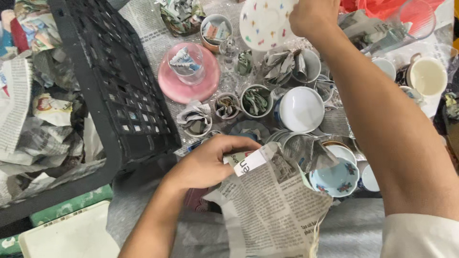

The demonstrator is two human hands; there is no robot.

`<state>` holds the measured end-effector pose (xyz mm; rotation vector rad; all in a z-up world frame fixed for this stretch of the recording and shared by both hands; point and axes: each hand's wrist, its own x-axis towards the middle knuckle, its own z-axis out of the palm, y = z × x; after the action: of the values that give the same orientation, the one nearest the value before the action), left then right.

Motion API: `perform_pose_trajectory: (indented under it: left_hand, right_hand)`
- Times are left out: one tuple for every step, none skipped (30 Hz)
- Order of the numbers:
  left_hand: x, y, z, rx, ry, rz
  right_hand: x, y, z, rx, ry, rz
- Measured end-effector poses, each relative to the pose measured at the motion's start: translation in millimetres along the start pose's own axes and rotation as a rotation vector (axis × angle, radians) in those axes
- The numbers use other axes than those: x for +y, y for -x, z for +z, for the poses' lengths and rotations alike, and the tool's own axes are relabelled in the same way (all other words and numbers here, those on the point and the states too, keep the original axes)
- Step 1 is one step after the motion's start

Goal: The person sits cross-legged and wraps various small dishes, bowls, and cups with newspaper. They fold the paper around each item and place the wrapped pieces into a black crate.

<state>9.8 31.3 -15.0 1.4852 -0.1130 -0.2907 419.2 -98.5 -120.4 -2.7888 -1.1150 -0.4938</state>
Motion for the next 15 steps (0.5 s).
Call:
perform_pose_trajectory:
  left_hand:
    - [-0.7,-0.5,-1.2,-0.001,0.007,-0.023]
    - [-1.6,-1.4,-0.8,-0.003,0.018,-0.045]
    - [-2.3,-2.0,-0.4,-0.005,0.029,-0.067]
    - [-2.6,-2.0,0.5,0.000,0.022,-0.073]
    - [-2.4,-2.0,1.5,0.005,0.015,-0.079]
    - [-1.1,-3.7,-0.2,0.010,0.000,-0.081]
    - [0.1,-6.1,-1.1,0.022,0.019,-0.062]
    - [0.7,-6.8,-0.8,0.034,0.041,-0.047]
    - [1.0,-7.1,-0.8,0.047,0.064,-0.033]
    - [0.7,-6.4,0.0,0.060,0.081,-0.054]
    - [0.5,-5.8,0.4,0.073,0.099,-0.075]
    - [0.7,-6.8,-0.2,0.085,0.113,-0.093]
    - [1.0,-7.6,-1.1,0.089,0.112,-0.078]
    - [1.1,-7.3,-1.1,0.095,0.114,-0.063]
    - [1.1,-7.0,-0.9,0.100,0.116,-0.049]
  right_hand:
    - [-2.9,-2.6,1.8,-0.013,-0.017,0.023]
    - [-4.1,-4.6,3.1,-0.029,-0.033,0.044]
    - [-5.1,-7.3,5.1,-0.045,-0.050,0.066]
    - [-6.8,-8.8,8.1,-0.197,-0.083,0.146]
    - [-9.4,-11.6,12.0,-0.347,-0.117,0.229]
    - [-11.5,-19.2,14.1,-0.486,-0.152,0.315]
    - [-13.1,-23.8,17.2,-0.533,-0.124,0.284]
    - [-16.7,-23.7,22.1,-0.585,-0.097,0.253]
    - [-18.7,-23.5,26.0,-0.637,-0.070,0.220]
    - [-20.3,-21.1,29.7,-0.675,-0.167,0.371]
    - [-22.4,-18.3,33.3,-0.711,-0.264,0.523]
    - [-22.6,-17.9,34.9,-0.738,-0.361,0.675]
    - [-22.0,-17.9,35.6,-0.783,-0.356,0.639]
    - [-21.9,-16.4,36.4,-0.832,-0.350,0.601]
    - [-21.6,-14.7,36.7,-0.880,-0.344,0.562]
